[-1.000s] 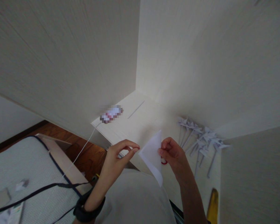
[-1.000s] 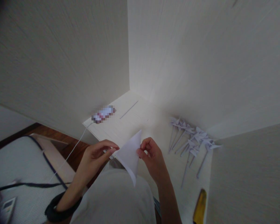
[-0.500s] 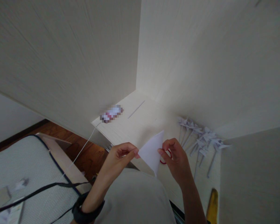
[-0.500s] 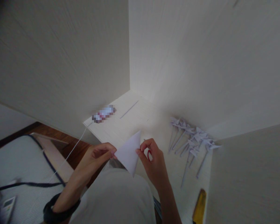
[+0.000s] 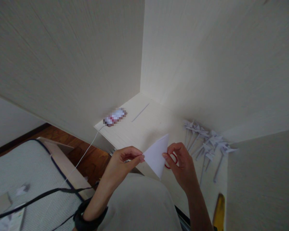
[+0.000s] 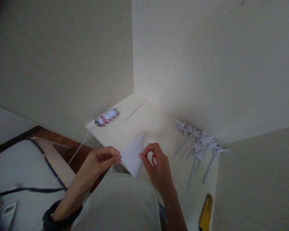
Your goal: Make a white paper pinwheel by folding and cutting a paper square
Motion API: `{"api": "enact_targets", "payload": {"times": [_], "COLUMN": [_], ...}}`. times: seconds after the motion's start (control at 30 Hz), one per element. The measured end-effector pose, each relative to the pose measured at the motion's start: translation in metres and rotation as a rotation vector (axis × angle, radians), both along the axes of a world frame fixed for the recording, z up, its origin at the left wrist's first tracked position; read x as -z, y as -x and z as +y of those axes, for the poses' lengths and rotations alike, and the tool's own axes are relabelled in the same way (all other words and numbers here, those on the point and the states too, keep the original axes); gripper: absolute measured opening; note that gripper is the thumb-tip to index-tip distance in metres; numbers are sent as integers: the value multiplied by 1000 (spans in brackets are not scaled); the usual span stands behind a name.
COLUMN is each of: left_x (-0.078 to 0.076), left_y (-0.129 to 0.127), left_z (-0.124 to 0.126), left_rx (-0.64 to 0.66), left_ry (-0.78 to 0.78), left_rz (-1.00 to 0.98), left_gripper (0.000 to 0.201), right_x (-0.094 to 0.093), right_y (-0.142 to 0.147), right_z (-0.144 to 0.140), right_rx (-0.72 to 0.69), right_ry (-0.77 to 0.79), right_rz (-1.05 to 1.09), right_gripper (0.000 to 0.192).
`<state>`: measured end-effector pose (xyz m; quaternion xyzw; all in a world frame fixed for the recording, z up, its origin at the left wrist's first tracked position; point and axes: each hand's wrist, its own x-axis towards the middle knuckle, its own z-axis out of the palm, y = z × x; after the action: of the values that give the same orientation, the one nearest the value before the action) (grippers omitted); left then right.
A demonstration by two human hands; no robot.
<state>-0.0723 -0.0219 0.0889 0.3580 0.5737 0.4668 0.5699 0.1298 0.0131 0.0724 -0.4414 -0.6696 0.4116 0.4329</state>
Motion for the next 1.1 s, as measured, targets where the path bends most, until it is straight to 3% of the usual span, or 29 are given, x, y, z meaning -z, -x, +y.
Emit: {"api": "enact_targets", "payload": {"times": [0.2,0.33,0.43,0.7,1.1], "left_x": [2,2,1,1,-2], "left_y": [0,-2,-3,-3,-6], "left_z": [-1,-2,-2,-3,-4], "left_rx": [-38,-49,-62,-32,-98], "left_ry": [-4,1,12,24,-37], "left_rz": [-69,-84,-71,-55,94], "left_gripper": [10,9,9,12,12], "right_x": [2,0,-2,-3,-7], "right_y": [5,4,3,7,16], "right_z": [2,3,3,3,1], "right_rx": [-30,-34,-18,46,212], "right_ry": [149,207,227,251,194], "right_rz": [164,113,85,102,17], "right_gripper": [20,3,13,16,17]}}
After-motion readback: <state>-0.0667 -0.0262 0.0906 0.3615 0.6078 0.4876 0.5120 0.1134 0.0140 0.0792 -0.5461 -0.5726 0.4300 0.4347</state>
